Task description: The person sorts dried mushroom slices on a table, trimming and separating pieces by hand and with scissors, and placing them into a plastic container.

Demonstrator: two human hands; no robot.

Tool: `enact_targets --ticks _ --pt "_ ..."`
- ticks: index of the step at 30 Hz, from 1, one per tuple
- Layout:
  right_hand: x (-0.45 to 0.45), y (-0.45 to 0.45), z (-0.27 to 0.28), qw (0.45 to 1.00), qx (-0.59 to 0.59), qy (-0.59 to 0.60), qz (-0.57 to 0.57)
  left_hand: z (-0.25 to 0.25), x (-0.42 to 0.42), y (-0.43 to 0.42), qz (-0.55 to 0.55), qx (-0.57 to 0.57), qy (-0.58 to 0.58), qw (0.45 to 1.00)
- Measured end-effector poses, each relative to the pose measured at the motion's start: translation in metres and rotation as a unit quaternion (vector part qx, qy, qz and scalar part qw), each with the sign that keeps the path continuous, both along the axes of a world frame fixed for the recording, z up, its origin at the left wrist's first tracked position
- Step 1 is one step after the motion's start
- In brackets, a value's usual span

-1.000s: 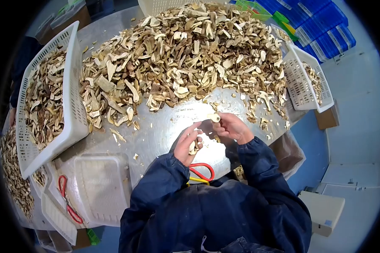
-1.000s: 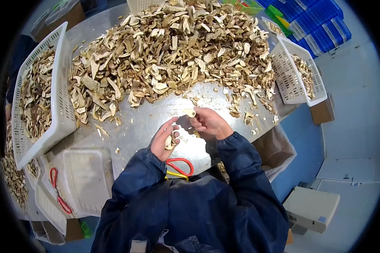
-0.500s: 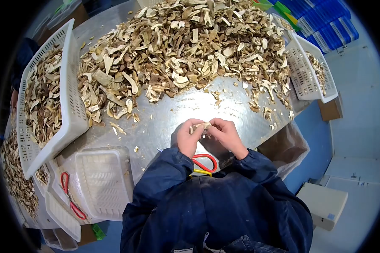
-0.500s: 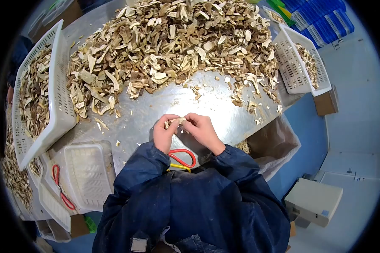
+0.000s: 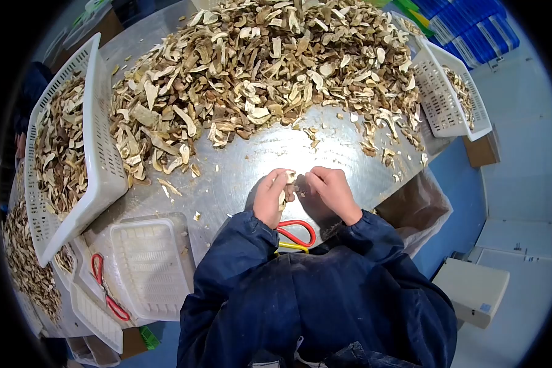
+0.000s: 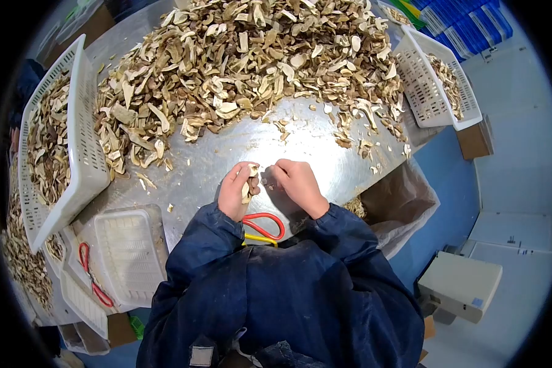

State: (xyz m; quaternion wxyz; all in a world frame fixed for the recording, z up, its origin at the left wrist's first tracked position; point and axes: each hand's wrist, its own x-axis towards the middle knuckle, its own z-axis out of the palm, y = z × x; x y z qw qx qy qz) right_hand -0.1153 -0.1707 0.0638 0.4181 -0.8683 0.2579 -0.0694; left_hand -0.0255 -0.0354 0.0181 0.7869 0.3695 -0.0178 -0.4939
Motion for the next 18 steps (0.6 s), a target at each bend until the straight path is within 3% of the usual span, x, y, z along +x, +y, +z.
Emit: enact_targets --ticks 1,4,7,11,13,16,18 --pt "0.001 -0.001 0.000 0.997 -0.073 0.000 0.011 0.001 0.000 0.000 0.003 -0.006 0.008 1.000" --pt "0.005 0.007 0.009 0.989 -0.096 -0.113 0.015 0.002 -0.003 0.000 0.004 0.001 0.006 1.000" --pt "0.004 0.012 0.021 0.997 0.014 -0.072 0.037 -0.003 -0.003 -0.001 -0.027 0.039 -0.072 0.996" --pt "0.003 0.005 0.014 0.990 -0.079 -0.012 0.113 -0.008 -0.002 0.000 -0.066 0.074 -0.178 0.979" --pt "0.003 0.006 0.010 0.985 -0.120 -0.005 0.125 -0.007 -0.002 0.000 -0.079 0.076 -0.169 0.979" --pt "0.002 0.008 0.001 0.990 -0.090 -0.048 0.097 -0.004 -0.002 0.000 -0.089 0.060 -0.136 0.985" --pt "0.001 0.002 0.005 0.990 0.131 -0.012 0.046 -0.004 -0.001 0.001 -0.088 0.023 -0.074 0.993"
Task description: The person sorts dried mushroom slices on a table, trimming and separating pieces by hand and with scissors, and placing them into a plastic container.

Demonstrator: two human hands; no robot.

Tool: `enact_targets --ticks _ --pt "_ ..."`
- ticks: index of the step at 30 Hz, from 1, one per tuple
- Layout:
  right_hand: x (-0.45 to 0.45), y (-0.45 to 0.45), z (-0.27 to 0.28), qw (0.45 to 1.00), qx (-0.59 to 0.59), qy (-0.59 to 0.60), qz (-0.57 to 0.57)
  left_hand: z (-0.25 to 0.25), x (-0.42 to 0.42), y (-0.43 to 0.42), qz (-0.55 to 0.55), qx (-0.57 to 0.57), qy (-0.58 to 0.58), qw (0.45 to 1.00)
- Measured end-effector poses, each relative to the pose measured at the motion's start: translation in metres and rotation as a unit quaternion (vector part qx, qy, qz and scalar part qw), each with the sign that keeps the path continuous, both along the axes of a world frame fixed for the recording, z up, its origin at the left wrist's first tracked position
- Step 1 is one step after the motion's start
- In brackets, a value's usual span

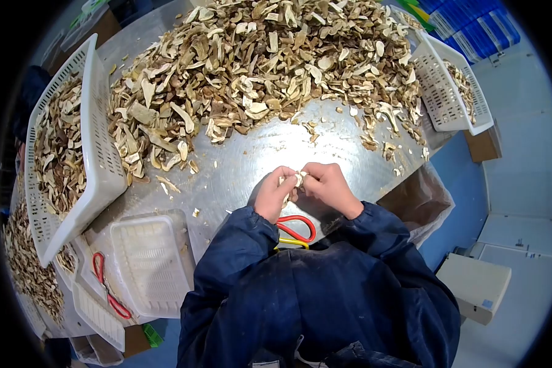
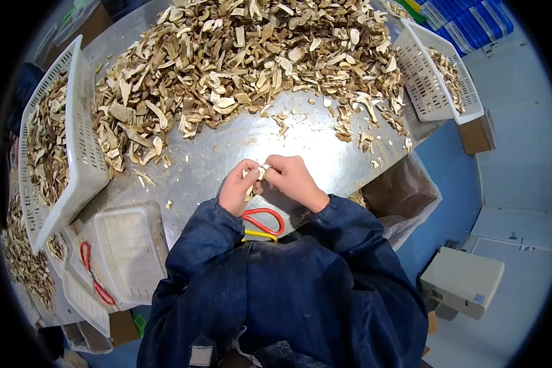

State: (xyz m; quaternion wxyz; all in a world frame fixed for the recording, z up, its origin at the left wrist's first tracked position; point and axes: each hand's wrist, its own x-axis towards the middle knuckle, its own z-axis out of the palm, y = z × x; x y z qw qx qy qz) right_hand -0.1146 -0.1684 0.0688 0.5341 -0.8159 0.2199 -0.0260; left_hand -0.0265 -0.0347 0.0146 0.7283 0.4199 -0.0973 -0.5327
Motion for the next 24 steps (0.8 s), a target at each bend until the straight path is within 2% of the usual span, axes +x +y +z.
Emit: enact_targets --ticks 1,2,4,5,8,9,11,14,18,19,24 --pt "-0.001 -0.004 0.001 0.993 0.110 0.027 -0.021 -0.001 0.000 0.000 0.001 -0.025 0.050 0.998" --pt "-0.001 -0.007 0.001 0.992 0.109 0.044 -0.041 -0.002 0.001 0.000 0.002 -0.049 0.100 0.994" --pt "-0.001 -0.015 0.001 0.988 0.106 0.076 -0.081 0.004 0.001 0.000 0.016 -0.035 0.123 0.992" --pt "-0.002 -0.015 0.006 0.991 0.048 0.082 -0.089 0.007 0.001 -0.001 0.024 -0.030 0.134 0.990" --pt "-0.005 -0.007 0.015 0.988 0.137 0.045 -0.060 0.004 0.000 -0.001 0.032 -0.034 0.082 0.996" --pt "-0.006 -0.003 0.018 0.985 0.162 0.048 -0.029 0.003 0.000 -0.001 0.025 -0.013 0.022 0.999" --pt "-0.004 0.003 0.016 0.993 0.108 0.034 -0.015 0.002 0.000 -0.001 0.014 0.027 -0.098 0.995" --pt "0.003 0.004 0.013 0.997 0.075 0.029 0.000 0.009 0.001 0.000 0.031 0.053 -0.158 0.986" --pt "0.015 0.005 0.016 0.996 0.078 0.030 0.016 0.006 0.001 0.000 0.085 0.040 -0.118 0.989" --pt "0.018 0.004 0.015 0.993 0.117 0.028 0.016 0.004 0.002 0.001 0.089 0.031 -0.110 0.990" --pt "0.029 0.001 0.005 0.948 0.317 0.020 0.006 -0.010 0.010 0.003 0.108 -0.072 0.077 0.989"
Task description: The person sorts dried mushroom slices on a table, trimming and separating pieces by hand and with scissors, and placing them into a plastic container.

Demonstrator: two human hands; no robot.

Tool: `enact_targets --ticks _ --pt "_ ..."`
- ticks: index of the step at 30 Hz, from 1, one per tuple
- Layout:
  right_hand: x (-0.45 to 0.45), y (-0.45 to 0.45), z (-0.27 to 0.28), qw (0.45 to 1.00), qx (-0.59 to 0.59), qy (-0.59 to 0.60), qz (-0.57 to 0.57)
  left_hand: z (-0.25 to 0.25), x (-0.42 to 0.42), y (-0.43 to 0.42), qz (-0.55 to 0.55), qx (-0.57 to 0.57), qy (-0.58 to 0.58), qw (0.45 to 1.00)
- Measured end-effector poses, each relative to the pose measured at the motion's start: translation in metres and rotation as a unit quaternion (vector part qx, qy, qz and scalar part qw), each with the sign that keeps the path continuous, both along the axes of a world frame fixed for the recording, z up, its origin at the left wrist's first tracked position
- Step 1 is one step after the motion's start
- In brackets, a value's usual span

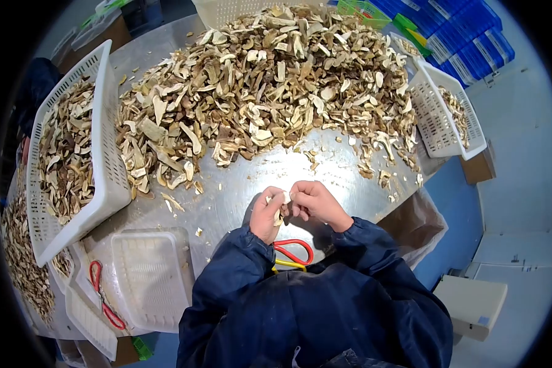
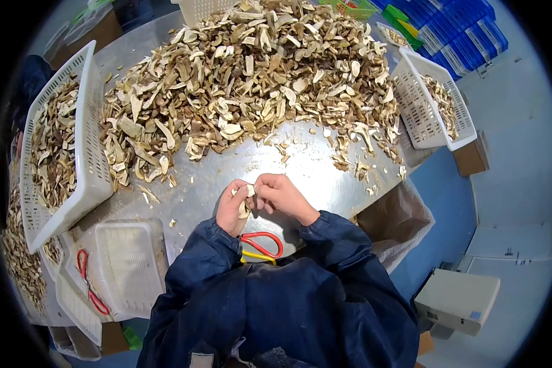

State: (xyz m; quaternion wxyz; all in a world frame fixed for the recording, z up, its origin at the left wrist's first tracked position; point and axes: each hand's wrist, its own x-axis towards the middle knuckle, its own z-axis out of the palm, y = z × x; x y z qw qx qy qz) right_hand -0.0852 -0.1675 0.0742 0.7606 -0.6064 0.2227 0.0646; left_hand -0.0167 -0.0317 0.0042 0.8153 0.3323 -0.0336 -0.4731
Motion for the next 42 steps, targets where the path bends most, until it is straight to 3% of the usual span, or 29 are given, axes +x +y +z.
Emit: enact_targets --ticks 3,6,7,8,10,14,16,19,22,24,27,30,31,34,36,38,39,42 --pt "0.003 -0.003 -0.003 0.998 0.057 0.005 -0.008 0.001 0.004 0.002 0.022 -0.070 0.128 0.989" --pt "0.004 -0.014 -0.025 0.990 -0.142 0.020 -0.014 -0.003 0.007 0.005 0.025 -0.190 0.211 0.958" --pt "0.009 -0.010 -0.005 0.950 -0.301 0.088 0.010 -0.002 0.012 0.007 -0.004 -0.215 0.207 0.954" --pt "0.009 -0.012 -0.011 0.913 -0.407 -0.010 0.023 0.000 0.011 0.007 0.006 -0.182 0.210 0.961" --pt "0.005 -0.019 -0.029 0.780 -0.590 -0.203 0.050 0.010 0.008 0.008 0.027 -0.114 0.218 0.969" --pt "-0.026 -0.057 -0.020 0.755 -0.638 -0.106 0.105 0.011 0.008 0.007 0.042 -0.090 0.244 0.965" --pt "-0.047 -0.111 -0.042 0.762 -0.647 -0.005 0.021 -0.003 0.008 0.007 0.032 -0.127 0.239 0.962" --pt "-0.036 -0.141 -0.030 0.860 -0.496 0.027 -0.113 -0.012 0.008 0.005 0.026 -0.144 0.247 0.958" --pt "0.017 -0.109 0.002 0.906 -0.403 0.045 -0.123 -0.008 0.009 0.005 0.025 -0.133 0.254 0.958" --pt "0.051 -0.099 -0.003 0.849 -0.526 0.021 -0.054 -0.006 0.009 0.005 0.024 -0.140 0.253 0.957" --pt "0.085 -0.087 -0.028 0.741 -0.663 0.051 -0.096 -0.004 0.009 0.006 0.027 -0.152 0.250 0.956" --pt "0.083 -0.092 -0.052 0.731 -0.679 0.038 -0.057 -0.011 0.011 0.006 0.014 -0.178 0.254 0.951" --pt "0.077 -0.086 -0.043 0.729 -0.681 0.048 -0.049 -0.027 0.010 0.007 0.004 -0.194 0.232 0.953" --pt "0.053 -0.063 -0.020 0.740 -0.667 0.066 -0.059 0.004 0.010 0.003 0.022 -0.107 0.188 0.976" --pt "0.035 -0.035 -0.003 0.729 -0.684 0.016 -0.015 0.009 0.012 0.002 0.005 -0.111 0.156 0.981" --pt "0.019 -0.007 0.014 0.748 -0.657 0.019 0.089 0.004 0.011 0.001 0.009 -0.117 0.175 0.977" --pt "0.014 0.000 0.021 0.764 -0.639 0.006 0.091 0.001 0.013 0.002 -0.016 -0.112 0.138 0.984" --pt "0.007 0.002 0.023 0.793 -0.604 -0.067 0.053 0.005 0.011 0.003 -0.006 -0.123 0.176 0.977"
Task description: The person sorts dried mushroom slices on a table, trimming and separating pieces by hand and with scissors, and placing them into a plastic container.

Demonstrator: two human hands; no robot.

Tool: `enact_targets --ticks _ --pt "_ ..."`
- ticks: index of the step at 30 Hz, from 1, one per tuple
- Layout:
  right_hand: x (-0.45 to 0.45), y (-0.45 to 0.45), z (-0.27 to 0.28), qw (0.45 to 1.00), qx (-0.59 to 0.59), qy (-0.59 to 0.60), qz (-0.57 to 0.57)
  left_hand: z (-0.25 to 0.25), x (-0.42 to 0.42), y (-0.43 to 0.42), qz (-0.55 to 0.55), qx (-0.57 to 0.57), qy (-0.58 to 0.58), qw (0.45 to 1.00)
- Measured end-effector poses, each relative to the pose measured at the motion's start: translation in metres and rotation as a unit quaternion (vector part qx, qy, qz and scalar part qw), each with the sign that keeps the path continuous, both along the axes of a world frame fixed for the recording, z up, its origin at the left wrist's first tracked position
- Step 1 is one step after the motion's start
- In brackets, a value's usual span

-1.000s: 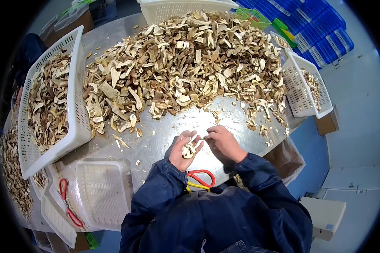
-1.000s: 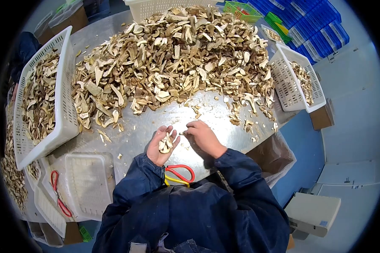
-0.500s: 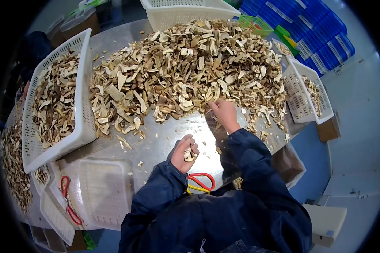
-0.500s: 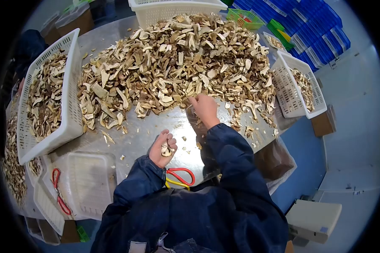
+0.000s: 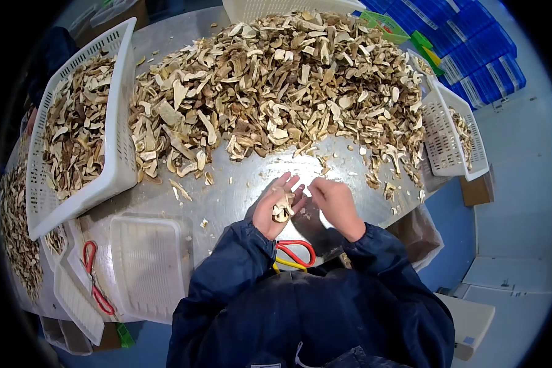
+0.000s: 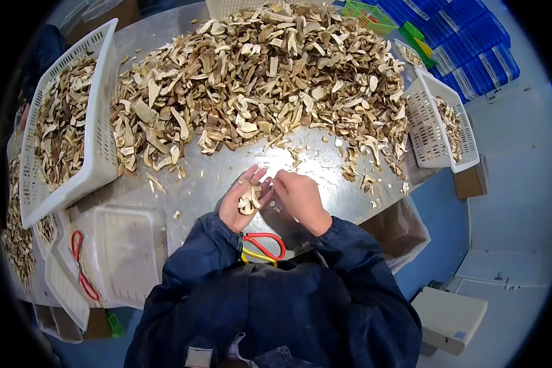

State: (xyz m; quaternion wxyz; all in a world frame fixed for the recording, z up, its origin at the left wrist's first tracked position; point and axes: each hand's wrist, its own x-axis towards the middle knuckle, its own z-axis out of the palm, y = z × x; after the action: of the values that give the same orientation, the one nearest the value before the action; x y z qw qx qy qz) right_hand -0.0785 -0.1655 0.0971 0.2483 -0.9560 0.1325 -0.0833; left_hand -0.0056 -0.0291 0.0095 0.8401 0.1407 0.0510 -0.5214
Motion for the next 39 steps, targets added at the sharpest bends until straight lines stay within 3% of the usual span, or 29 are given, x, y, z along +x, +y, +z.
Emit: enact_targets --ticks 2,10,13,17,20,21,24,27,30,31,32,35,38,39 --pt "0.000 -0.013 -0.011 0.993 0.011 -0.116 -0.004 0.004 -0.001 0.001 -0.010 0.029 -0.002 1.000" --pt "0.000 -0.007 0.004 0.966 0.231 0.070 -0.094 0.007 -0.008 0.000 -0.063 0.167 -0.176 0.968" --pt "0.005 -0.004 -0.007 0.990 0.124 -0.061 0.026 0.002 -0.013 -0.004 -0.069 0.178 -0.300 0.935" --pt "0.009 -0.008 -0.007 0.966 0.253 0.045 0.036 0.000 -0.013 -0.002 -0.132 0.216 -0.369 0.894" --pt "0.020 -0.035 -0.024 0.931 0.338 0.134 0.016 0.001 -0.014 -0.004 -0.096 0.182 -0.345 0.916" --pt "0.028 -0.042 -0.030 0.973 0.217 0.077 -0.001 0.004 -0.011 -0.001 -0.102 0.155 -0.317 0.930" --pt "0.055 -0.063 -0.044 0.998 -0.019 -0.049 -0.018 0.005 -0.006 0.000 -0.108 0.146 -0.196 0.964" --pt "0.070 -0.060 -0.045 0.994 -0.101 -0.023 -0.036 0.004 0.000 0.004 -0.092 0.121 -0.119 0.981" --pt "0.069 -0.064 -0.052 0.997 -0.058 0.007 -0.055 0.002 0.003 0.006 -0.072 0.083 -0.047 0.993" --pt "0.066 -0.066 -0.058 0.997 -0.017 -0.068 -0.041 0.002 0.004 0.005 -0.062 0.067 -0.035 0.995" --pt "0.061 -0.072 -0.062 0.994 0.084 -0.037 -0.058 0.001 0.003 0.005 -0.053 0.052 -0.022 0.997" --pt "0.046 -0.068 -0.047 0.925 0.352 0.051 -0.132 -0.003 0.002 0.003 -0.045 0.043 -0.014 0.998" --pt "0.032 -0.075 -0.054 0.857 0.487 0.088 -0.148 -0.003 0.001 0.002 -0.036 0.042 -0.008 0.998" --pt "0.029 -0.077 -0.057 0.856 0.485 0.099 -0.148 -0.001 0.001 0.003 -0.033 0.043 -0.004 0.999"
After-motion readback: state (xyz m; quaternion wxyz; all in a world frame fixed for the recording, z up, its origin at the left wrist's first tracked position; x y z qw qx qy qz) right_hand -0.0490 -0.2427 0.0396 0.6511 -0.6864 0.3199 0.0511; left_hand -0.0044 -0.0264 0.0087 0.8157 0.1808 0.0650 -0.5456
